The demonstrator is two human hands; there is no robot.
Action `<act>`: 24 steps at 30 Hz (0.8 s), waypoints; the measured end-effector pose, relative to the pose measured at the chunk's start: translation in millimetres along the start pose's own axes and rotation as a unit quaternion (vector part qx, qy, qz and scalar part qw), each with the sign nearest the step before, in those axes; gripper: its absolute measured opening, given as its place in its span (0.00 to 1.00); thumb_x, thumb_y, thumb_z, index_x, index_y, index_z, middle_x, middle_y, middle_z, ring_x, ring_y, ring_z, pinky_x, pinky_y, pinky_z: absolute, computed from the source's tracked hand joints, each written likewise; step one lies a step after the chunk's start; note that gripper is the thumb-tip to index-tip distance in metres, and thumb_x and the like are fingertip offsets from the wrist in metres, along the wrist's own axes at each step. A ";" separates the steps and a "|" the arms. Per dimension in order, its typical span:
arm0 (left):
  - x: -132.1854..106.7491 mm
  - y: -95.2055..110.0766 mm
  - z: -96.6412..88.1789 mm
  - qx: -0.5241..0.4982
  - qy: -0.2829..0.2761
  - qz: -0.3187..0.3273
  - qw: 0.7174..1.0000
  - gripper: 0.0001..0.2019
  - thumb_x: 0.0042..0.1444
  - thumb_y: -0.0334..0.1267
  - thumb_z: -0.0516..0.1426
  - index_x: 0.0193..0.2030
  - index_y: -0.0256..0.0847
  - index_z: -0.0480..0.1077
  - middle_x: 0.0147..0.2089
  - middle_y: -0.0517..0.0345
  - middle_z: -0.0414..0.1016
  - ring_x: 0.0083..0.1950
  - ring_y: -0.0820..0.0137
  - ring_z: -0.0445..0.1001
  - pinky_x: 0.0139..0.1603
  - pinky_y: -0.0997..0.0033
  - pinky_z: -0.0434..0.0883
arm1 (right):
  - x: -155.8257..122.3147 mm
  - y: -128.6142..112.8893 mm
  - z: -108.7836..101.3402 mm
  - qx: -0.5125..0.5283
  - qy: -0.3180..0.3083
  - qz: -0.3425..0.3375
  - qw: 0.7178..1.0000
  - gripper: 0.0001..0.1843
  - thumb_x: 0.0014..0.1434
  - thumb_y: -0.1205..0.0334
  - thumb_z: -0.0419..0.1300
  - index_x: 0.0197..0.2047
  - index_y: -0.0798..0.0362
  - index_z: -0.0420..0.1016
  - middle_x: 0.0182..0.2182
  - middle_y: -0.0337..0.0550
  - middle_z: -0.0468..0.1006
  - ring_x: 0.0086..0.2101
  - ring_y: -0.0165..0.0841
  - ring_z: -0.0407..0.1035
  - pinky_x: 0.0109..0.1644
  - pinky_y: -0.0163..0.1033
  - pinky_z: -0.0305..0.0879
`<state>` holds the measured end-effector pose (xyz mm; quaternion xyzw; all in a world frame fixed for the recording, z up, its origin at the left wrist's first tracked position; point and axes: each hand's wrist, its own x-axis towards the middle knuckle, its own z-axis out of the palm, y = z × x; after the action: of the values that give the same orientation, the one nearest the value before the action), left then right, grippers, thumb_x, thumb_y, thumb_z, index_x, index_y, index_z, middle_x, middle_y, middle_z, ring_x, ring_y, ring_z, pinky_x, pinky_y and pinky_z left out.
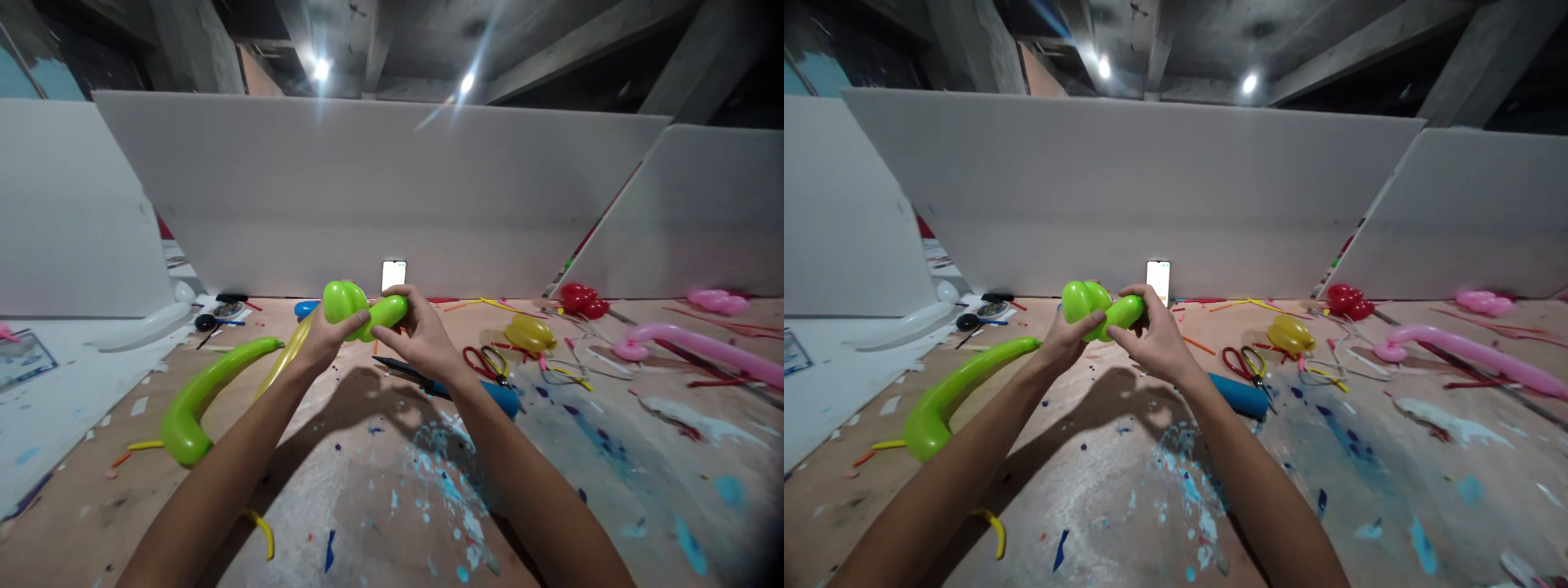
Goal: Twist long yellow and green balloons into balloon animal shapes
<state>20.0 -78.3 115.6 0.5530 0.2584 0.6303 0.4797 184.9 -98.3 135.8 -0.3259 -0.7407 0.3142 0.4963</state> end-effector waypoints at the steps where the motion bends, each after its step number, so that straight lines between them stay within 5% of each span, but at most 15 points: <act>1: 0.2 1.3 -0.9 -0.006 -0.014 -0.006 1.000 0.28 0.42 0.43 0.68 0.50 0.43 0.68 0.47 0.50 0.76 0.46 0.60 0.77 0.48 0.61 0.72 | 0.3 0.6 -0.1 0.012 -0.012 -0.003 1.000 0.23 0.55 0.59 0.62 0.51 0.47 0.59 0.44 0.44 0.72 0.37 0.32 0.69 0.39 0.39 0.69; 7: -1.4 11.1 -9.5 0.060 -0.094 -0.053 0.992 0.30 0.37 0.36 0.70 0.51 0.43 0.70 0.47 0.49 0.77 0.45 0.60 0.77 0.46 0.61 0.73 | 0.5 0.1 -1.4 0.051 -0.005 -0.018 0.999 0.30 0.53 0.59 0.65 0.56 0.46 0.57 0.43 0.43 0.71 0.38 0.32 0.69 0.42 0.39 0.70; 15: -1.1 23.5 -16.3 0.169 -0.115 -0.068 0.976 0.32 0.34 0.35 0.70 0.51 0.42 0.73 0.43 0.50 0.77 0.41 0.61 0.76 0.38 0.65 0.73 | 0.5 -1.4 -4.9 0.055 -0.052 -0.018 0.997 0.19 0.58 0.59 0.60 0.52 0.48 0.62 0.47 0.46 0.72 0.39 0.32 0.71 0.45 0.42 0.70; 20: -3.3 23.1 -12.2 0.039 -0.211 -0.112 0.970 0.26 0.37 0.40 0.69 0.46 0.42 0.74 0.41 0.49 0.78 0.41 0.60 0.77 0.40 0.62 0.73 | -3.2 -5.7 -0.5 0.050 -0.038 -0.001 0.998 0.19 0.55 0.59 0.63 0.50 0.48 0.67 0.39 0.41 0.75 0.34 0.31 0.71 0.39 0.40 0.70; 24: -6.4 16.7 -0.2 0.025 -0.192 -0.099 0.976 0.22 0.37 0.35 0.70 0.43 0.43 0.75 0.40 0.50 0.78 0.41 0.61 0.77 0.41 0.64 0.73 | -3.0 -11.5 0.8 0.070 -0.016 0.021 0.997 0.21 0.50 0.58 0.67 0.47 0.49 0.71 0.39 0.42 0.75 0.32 0.30 0.70 0.37 0.39 0.70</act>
<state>14.1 -90.7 127.0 0.6472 0.2307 0.4548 0.5666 183.1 -107.6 143.0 -0.3013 -0.7176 0.3806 0.4994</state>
